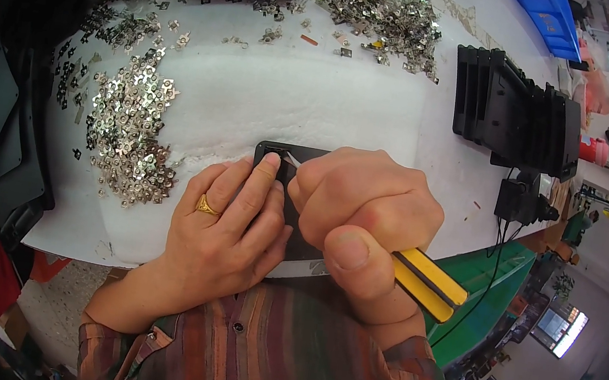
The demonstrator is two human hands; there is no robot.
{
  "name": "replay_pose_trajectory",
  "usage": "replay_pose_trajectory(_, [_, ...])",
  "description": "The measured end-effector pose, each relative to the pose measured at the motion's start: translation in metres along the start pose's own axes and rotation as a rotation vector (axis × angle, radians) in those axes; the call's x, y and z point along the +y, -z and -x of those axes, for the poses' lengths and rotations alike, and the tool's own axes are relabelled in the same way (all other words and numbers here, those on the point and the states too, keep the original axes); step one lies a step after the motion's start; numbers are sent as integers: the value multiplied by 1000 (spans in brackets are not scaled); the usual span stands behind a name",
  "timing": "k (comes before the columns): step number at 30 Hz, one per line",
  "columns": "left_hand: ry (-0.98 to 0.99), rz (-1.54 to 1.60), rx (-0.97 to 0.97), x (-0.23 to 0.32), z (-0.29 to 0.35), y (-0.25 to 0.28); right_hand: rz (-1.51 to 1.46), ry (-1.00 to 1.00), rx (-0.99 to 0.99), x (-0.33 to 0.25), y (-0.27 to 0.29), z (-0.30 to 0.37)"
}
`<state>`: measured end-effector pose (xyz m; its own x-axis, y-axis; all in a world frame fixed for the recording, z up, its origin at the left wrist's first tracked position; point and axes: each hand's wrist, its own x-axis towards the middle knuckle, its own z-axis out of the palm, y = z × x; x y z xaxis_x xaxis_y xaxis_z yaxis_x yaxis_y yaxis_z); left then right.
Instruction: The person assembles toy components by joining plastic housings with metal fasteners using a screwdriver.
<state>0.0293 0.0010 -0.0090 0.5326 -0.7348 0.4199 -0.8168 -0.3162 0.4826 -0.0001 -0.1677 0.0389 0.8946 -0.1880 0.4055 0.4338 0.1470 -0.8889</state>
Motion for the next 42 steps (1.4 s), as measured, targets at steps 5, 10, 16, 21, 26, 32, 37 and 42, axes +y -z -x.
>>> replay_pose_trajectory(5, [-4,-12,4,1,1,-1,29,-12,29,3,-8,1])
replay_pose_trajectory(10, [-43,-10,2,2,-3,0,91,-23,65,5,-3,0])
replay_pose_trajectory(16, [-19,-30,12,6,-1,-2,161,70,26,17,-3,-10])
replay_pose_trajectory(21, [21,-45,52,12,5,-6,208,26,-101,6,-5,-13])
replay_pose_trajectory(26, [3,-28,98,11,5,-8,-46,26,-4,13,-6,-7])
replay_pose_trajectory(32, [6,-2,89,8,4,-8,-8,24,8,17,-4,-7])
replay_pose_trajectory(37, [6,-12,74,9,4,-7,54,7,39,21,-4,-7])
replay_pose_trajectory(42, [-9,-27,60,9,4,-6,120,-9,69,25,-4,-9])
